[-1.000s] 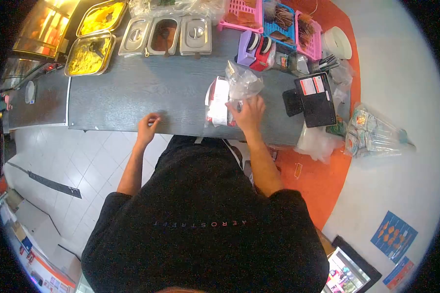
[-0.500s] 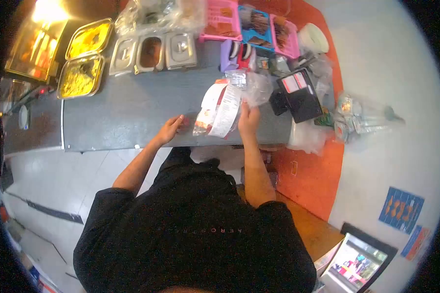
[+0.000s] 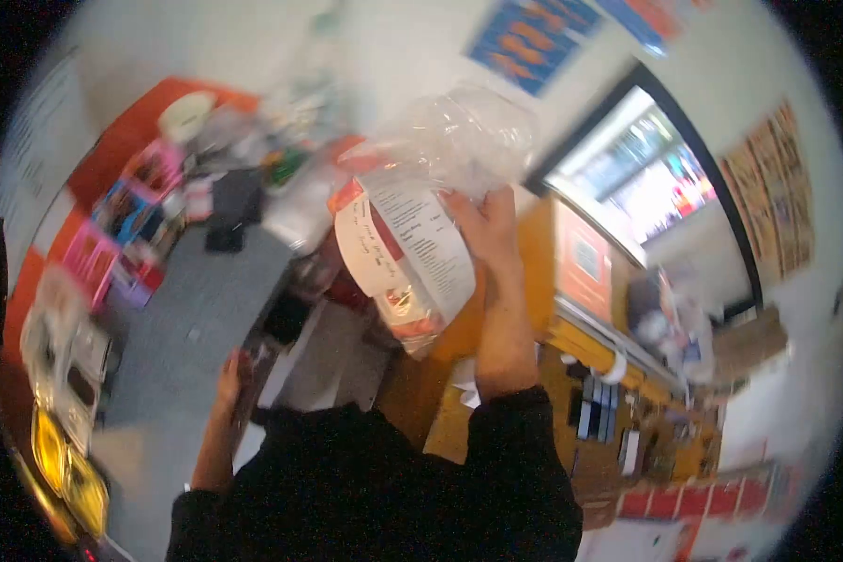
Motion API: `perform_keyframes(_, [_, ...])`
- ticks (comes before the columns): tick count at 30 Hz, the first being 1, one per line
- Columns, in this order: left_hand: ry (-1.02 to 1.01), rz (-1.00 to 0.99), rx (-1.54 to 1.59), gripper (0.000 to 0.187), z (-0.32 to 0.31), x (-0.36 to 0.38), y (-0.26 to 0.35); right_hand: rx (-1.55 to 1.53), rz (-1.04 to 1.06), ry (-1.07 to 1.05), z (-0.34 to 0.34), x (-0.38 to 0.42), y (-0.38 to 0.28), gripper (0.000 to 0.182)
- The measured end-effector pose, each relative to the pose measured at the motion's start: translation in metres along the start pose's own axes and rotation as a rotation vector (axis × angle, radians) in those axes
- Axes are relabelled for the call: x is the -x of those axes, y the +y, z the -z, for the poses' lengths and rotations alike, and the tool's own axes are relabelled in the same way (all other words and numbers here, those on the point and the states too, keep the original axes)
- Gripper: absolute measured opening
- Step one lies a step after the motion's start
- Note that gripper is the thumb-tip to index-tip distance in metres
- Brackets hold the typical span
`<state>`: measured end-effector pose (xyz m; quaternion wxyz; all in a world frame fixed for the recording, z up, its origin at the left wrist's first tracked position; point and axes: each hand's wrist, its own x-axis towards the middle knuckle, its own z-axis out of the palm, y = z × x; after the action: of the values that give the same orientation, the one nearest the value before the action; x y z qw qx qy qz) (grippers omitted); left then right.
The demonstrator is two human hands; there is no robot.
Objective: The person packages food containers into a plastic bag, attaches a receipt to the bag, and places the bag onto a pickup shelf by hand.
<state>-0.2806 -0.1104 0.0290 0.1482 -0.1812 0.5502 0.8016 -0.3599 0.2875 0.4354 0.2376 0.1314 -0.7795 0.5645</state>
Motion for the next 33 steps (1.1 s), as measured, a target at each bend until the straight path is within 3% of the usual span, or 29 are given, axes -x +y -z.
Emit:
perform_keyframes(2, [-0.083,-0.052,0.033,0.041,-0.042,-0.017,-0.023,0.231,0.048,-0.022,0.098,0.0,0.005,0.026])
perform_keyframes(4, [-0.176,-0.081,-0.191,0.047,-0.076,-0.031,-0.047,0.387,-0.052,0.043,0.188,0.009,0.001,0.033])
perform_keyframes(6, [-0.176,0.054,-0.336,0.053,-0.099,-0.043,-0.07,0.837,-0.237,0.146,0.242,0.026,-0.012,0.046])
perform_keyframes(7, [-0.211,0.059,-0.383,0.053,-0.11,-0.04,-0.078,0.691,-0.354,0.219,0.274,0.036,-0.005,0.062])
perform_keyframes(8, [-0.232,0.063,-0.42,0.054,-0.119,-0.036,-0.083,0.782,-0.465,0.27,0.305,0.043,0.0,0.068])
perform_keyframes(11, [-0.244,0.107,-0.535,0.052,-0.159,-0.013,-0.076,0.763,-0.502,0.317,0.421,0.065,0.048,0.067])
perform_keyframes(13, [-0.257,0.103,-0.58,0.052,-0.161,-0.018,-0.081,0.759,-0.546,0.235,0.471,0.072,0.074,0.062])
perform_keyframes(16, [-0.252,0.138,-0.553,0.045,-0.155,-0.038,-0.082,0.792,-0.57,0.204,0.47,0.076,0.057,0.062])
perform_keyframes(17, [-0.309,0.056,-0.521,0.039,-0.157,-0.047,-0.082,0.786,-0.572,0.206,0.481,0.075,0.069,0.062])
perform_keyframes(18, [-0.364,-0.025,-0.489,0.034,-0.159,-0.052,-0.079,0.971,-0.533,0.179,0.498,0.073,0.09,0.063])
perform_keyframes(19, [-0.277,0.008,-0.416,0.026,-0.178,-0.041,-0.065,1.153,-0.496,0.148,0.51,0.076,0.111,0.064])
perform_keyframes(20, [-0.274,0.013,-0.429,0.026,-0.183,-0.035,-0.056,1.143,-0.506,0.149,0.516,0.085,0.131,0.064])
perform_keyframes(22, [-0.332,-0.019,-0.403,0.027,-0.197,-0.04,-0.046,1.227,-0.26,0.085,0.52,0.081,0.147,0.068])
perform_keyframes(23, [-0.299,-0.031,-0.459,0.027,-0.196,-0.044,-0.049,1.227,-0.484,0.067,0.525,0.081,0.15,0.072])
perform_keyframes(24, [-0.298,-0.036,-0.456,0.027,-0.194,-0.045,-0.051,1.227,-0.479,0.068,0.521,0.08,0.145,0.072])
perform_keyframes(27, [-0.313,0.0,-0.478,0.027,-0.18,-0.058,-0.064,1.287,-0.405,0.203,0.488,0.084,0.114,0.073])
perform_keyframes(29, [-0.343,0.012,-0.464,0.028,-0.165,-0.071,-0.077,1.719,-0.212,0.799,0.447,0.08,0.092,0.071])
perform_keyframes(30, [-0.365,0.028,-0.445,0.028,-0.162,-0.076,-0.082,1.727,-0.211,0.809,0.429,0.079,0.084,0.071])
perform_keyframes(32, [-0.35,0.087,-0.418,0.03,-0.171,-0.081,-0.085,1.569,0.258,0.723,0.395,0.076,0.076,0.052])
perform_keyframes(33, [-0.331,0.122,-0.497,0.031,-0.19,-0.074,-0.075,1.67,0.205,0.421,0.379,0.073,0.087,0.044])
